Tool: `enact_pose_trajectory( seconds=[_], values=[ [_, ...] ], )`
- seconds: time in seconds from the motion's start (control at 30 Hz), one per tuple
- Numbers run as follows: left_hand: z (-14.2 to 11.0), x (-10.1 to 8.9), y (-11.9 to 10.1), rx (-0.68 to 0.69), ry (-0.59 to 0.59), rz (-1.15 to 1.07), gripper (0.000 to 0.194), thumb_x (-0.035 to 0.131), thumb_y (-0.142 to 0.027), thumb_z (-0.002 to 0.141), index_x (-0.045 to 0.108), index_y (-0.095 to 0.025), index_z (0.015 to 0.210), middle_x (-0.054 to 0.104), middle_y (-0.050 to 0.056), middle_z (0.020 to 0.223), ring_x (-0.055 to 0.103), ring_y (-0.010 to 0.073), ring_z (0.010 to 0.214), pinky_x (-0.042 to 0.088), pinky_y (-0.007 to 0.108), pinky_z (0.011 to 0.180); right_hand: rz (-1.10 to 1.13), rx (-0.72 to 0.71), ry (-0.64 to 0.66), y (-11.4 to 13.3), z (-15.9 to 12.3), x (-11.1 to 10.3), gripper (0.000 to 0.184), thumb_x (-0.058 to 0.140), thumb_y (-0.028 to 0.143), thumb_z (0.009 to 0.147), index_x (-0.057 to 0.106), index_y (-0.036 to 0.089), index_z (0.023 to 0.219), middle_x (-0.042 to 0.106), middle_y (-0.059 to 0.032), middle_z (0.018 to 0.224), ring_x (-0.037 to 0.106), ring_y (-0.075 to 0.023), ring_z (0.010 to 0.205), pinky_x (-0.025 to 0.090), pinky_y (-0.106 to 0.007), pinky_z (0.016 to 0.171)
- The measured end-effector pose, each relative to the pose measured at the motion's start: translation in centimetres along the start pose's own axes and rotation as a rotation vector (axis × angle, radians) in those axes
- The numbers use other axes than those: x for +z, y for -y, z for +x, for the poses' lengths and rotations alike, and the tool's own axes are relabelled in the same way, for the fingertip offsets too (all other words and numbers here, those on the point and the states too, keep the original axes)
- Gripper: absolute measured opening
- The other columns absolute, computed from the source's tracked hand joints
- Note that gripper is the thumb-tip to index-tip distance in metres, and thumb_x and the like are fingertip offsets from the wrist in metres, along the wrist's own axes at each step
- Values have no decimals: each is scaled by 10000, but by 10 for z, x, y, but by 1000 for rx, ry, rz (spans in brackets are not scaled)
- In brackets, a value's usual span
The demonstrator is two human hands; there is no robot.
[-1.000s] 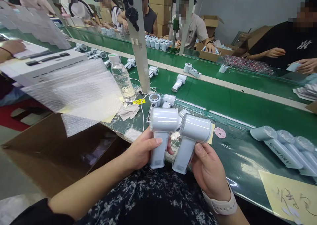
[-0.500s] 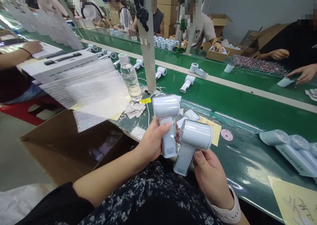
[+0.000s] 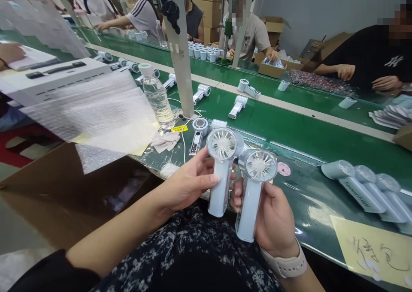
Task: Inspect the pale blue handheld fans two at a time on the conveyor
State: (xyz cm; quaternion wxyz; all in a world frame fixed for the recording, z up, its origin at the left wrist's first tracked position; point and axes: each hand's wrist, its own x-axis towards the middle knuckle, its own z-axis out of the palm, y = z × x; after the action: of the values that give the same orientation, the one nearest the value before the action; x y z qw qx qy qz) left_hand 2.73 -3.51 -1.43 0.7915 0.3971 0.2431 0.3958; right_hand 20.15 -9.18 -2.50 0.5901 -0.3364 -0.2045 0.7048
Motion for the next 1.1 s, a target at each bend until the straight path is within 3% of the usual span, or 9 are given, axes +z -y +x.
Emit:
enact_pose_trajectory(
  seconds=[0.1,0.2,0.33,0.5,0.73,0.87,0.97,1.1],
  values=[
    [1,2,-3,-6,30,42,598,908,-249,646,569,-192,1135,694,51,956,699,220,869,565,339,797,19,-73,21,1,-2,1,301,533,431,903,708,188,875,654,-57,773,579,-168,629,499,-268,526],
    [4,3,0,-11,57,55,635,923,-389,617,559,-194,1098,685,24,847,695,203,737,571,319,685,34,-125,40,3,-5,1,258,567,416,898,720,209,907,655,-49,746,601,-181,662,513,-263,522],
    [5,7,7,51,-50,124,595,842,-560,666,570,-197,1051,673,0,757,656,160,623,550,292,634,30,-162,21,5,-7,-1,206,622,402,881,738,232,900,700,-45,780,641,-193,690,562,-286,556],
    [7,13,10,1,-167,69,608,705,-678,751,520,-229,1116,628,-35,629,570,132,452,475,250,454,55,-199,-169,6,-4,-5,233,709,378,835,741,252,1028,761,-40,935,710,-201,833,608,-315,755],
    [17,12,25,-108,-235,21,785,605,-863,640,607,-155,979,722,79,783,616,145,509,500,260,465,-28,-116,-299,-2,1,-1,395,627,361,913,618,230,1285,786,-80,920,734,-202,756,605,-307,682],
    [20,12,30,-159,-283,-57,802,452,-894,720,667,-135,870,664,50,624,560,131,443,445,246,421,-57,-79,-319,-5,3,2,371,624,358,907,645,195,1240,787,-94,925,738,-203,755,603,-299,678],
    [19,18,28,-141,-238,-148,792,474,-884,724,673,-128,848,663,54,639,583,139,504,453,236,454,-46,-40,-318,-8,4,3,327,645,341,879,681,178,1160,787,-94,897,729,-196,722,603,-302,680],
    [14,26,23,-83,-168,-190,717,536,-835,746,643,-166,982,661,35,712,607,163,600,510,272,554,-13,-16,-329,-10,5,2,300,642,353,848,700,180,1086,786,-93,893,723,-210,709,605,-331,684]
  ],
)
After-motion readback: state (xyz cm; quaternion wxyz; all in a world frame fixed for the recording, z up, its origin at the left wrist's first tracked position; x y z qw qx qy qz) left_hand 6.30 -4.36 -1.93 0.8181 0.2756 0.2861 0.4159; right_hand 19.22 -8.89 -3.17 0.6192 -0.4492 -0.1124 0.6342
